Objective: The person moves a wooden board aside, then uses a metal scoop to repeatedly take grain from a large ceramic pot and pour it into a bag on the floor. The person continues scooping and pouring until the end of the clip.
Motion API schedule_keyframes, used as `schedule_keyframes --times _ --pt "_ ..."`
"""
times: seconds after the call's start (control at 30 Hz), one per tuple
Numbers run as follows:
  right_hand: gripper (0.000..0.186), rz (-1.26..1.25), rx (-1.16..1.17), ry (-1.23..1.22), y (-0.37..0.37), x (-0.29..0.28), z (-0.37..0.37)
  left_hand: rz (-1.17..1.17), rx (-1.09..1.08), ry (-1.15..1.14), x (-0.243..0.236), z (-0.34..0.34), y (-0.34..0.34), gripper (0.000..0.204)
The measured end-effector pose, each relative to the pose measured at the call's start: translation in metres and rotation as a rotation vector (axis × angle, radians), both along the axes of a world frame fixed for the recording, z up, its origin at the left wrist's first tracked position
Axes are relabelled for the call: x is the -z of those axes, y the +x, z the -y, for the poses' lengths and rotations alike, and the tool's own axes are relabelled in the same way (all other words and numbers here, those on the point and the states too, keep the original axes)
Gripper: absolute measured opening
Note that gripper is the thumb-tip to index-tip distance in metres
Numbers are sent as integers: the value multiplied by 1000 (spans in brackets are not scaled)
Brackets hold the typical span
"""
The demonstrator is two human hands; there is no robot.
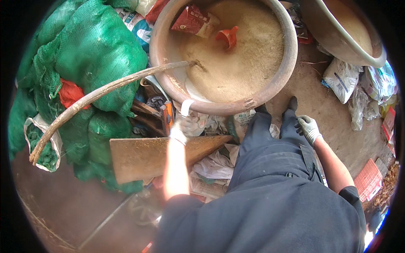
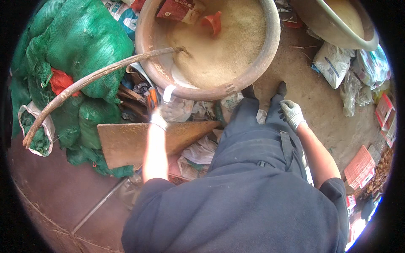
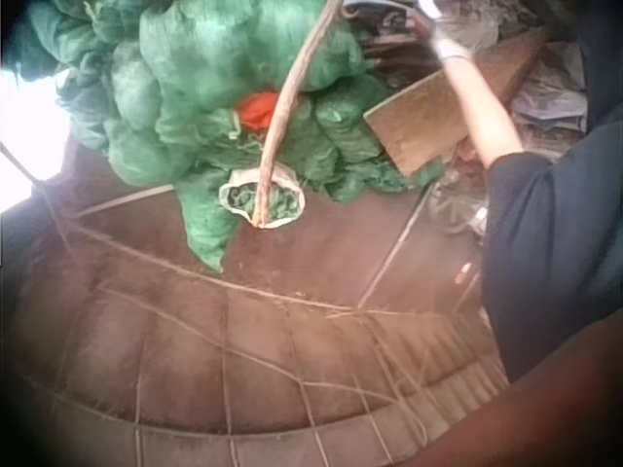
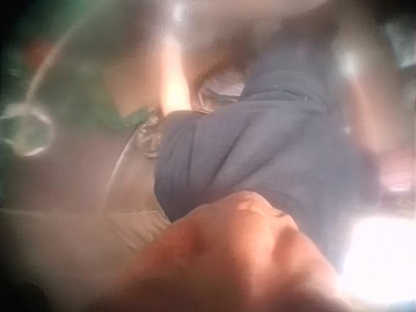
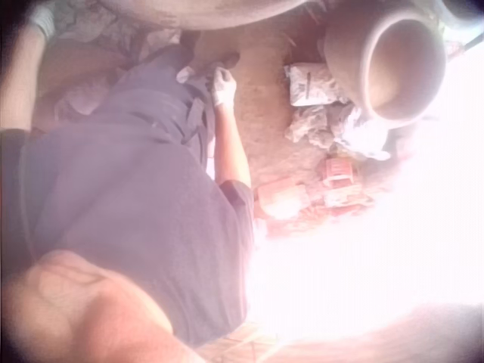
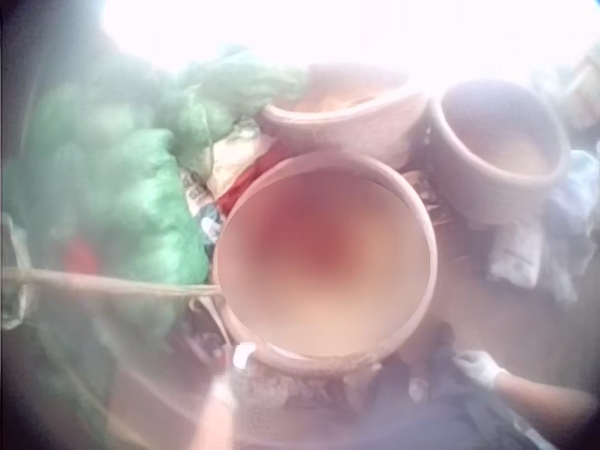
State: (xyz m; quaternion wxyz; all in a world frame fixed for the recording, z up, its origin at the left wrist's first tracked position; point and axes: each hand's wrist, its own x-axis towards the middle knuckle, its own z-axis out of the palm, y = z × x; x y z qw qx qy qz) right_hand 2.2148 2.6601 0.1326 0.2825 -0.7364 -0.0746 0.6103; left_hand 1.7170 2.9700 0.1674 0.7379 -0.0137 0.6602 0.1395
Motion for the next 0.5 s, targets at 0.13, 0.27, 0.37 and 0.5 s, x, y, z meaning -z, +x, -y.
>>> schedule_keyframes --times 0.13,0.27,0.37,0.5 --pt "28 -10 -7 -5 2 -2 -2 -1250 963 904 -50 -71 12 45" --pt "28 -7 -17 15 -1 -8 -13 -1593 1552 926 -62 -61 32 38" --pt "28 -9 5 21 -2 -4 -9 -1315 2076 879 -34 -12 39 27" --pt "27 -44 46 23 -1 2 6 -705 2037 914 -77 83 143 28"
